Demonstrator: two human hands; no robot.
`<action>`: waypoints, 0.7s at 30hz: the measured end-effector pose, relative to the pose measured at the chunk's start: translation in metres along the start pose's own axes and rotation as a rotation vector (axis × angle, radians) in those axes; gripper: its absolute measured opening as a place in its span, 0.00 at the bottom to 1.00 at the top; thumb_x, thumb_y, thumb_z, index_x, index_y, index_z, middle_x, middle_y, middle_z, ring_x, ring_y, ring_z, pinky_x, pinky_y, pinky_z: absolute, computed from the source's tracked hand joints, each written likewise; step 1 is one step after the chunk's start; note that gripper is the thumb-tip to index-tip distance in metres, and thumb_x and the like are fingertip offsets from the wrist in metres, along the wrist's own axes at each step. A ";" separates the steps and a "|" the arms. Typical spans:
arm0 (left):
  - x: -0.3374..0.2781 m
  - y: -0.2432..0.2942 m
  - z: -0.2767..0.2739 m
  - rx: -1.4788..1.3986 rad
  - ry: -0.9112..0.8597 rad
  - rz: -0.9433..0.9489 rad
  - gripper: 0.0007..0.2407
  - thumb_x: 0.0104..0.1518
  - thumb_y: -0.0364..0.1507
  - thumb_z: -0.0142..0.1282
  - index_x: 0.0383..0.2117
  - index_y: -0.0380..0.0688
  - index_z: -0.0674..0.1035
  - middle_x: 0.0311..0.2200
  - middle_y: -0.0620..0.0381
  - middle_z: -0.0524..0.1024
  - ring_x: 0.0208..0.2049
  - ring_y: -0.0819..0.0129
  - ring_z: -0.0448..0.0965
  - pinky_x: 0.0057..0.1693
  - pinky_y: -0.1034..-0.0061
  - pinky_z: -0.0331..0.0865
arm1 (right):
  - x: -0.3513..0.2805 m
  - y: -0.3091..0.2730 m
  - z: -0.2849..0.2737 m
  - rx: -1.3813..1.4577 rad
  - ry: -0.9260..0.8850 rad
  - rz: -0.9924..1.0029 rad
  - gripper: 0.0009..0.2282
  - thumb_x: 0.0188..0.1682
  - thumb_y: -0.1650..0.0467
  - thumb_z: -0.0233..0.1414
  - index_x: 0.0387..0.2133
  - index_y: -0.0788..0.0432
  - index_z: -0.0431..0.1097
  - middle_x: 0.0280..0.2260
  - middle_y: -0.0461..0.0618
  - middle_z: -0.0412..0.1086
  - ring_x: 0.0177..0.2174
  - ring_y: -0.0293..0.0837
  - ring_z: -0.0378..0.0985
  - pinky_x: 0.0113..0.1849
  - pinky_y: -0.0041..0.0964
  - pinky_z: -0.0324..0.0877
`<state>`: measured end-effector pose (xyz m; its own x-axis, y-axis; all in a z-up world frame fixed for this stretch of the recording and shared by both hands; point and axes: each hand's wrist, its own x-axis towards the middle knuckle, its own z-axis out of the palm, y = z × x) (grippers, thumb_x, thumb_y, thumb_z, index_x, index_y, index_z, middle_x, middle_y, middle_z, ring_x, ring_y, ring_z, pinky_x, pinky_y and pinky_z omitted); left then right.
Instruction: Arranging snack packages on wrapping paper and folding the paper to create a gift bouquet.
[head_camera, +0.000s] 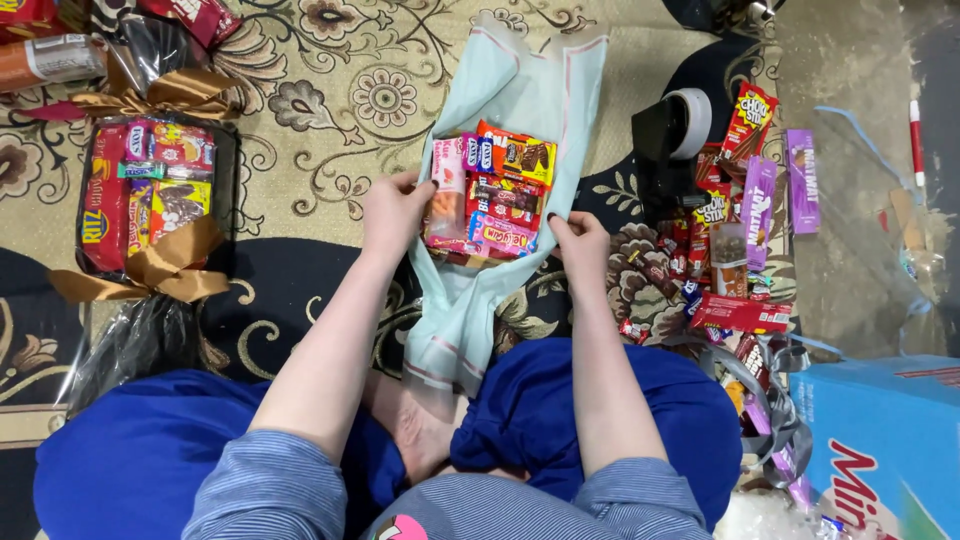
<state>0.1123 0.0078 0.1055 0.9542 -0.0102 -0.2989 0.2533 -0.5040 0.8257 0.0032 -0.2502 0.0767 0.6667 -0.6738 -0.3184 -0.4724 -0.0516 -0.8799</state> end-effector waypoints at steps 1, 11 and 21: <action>0.002 -0.001 0.000 -0.001 -0.001 -0.004 0.13 0.50 0.39 0.60 0.41 0.61 0.87 0.28 0.58 0.84 0.40 0.56 0.84 0.49 0.63 0.76 | 0.002 0.000 0.000 -0.003 -0.002 0.002 0.15 0.41 0.67 0.64 0.39 0.64 0.76 0.28 0.51 0.73 0.29 0.41 0.79 0.29 0.35 0.82; 0.006 -0.003 0.007 0.056 0.014 0.110 0.13 0.51 0.37 0.62 0.42 0.53 0.87 0.31 0.46 0.81 0.41 0.44 0.83 0.48 0.56 0.75 | -0.003 -0.005 0.005 -0.526 0.012 -0.249 0.09 0.43 0.69 0.58 0.36 0.56 0.71 0.28 0.50 0.73 0.35 0.56 0.81 0.38 0.53 0.75; 0.049 0.044 0.004 0.432 -0.138 0.444 0.13 0.57 0.38 0.57 0.45 0.51 0.83 0.42 0.50 0.78 0.50 0.44 0.78 0.56 0.45 0.68 | -0.064 -0.015 0.040 0.091 -0.288 0.014 0.22 0.50 0.74 0.53 0.55 0.72 0.53 0.36 0.65 0.73 0.33 0.51 0.84 0.34 0.42 0.86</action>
<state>0.1696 -0.0183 0.1256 0.9170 -0.3950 -0.0552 -0.2764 -0.7293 0.6259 -0.0097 -0.1771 0.0959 0.8026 -0.4365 -0.4065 -0.4380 0.0312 -0.8984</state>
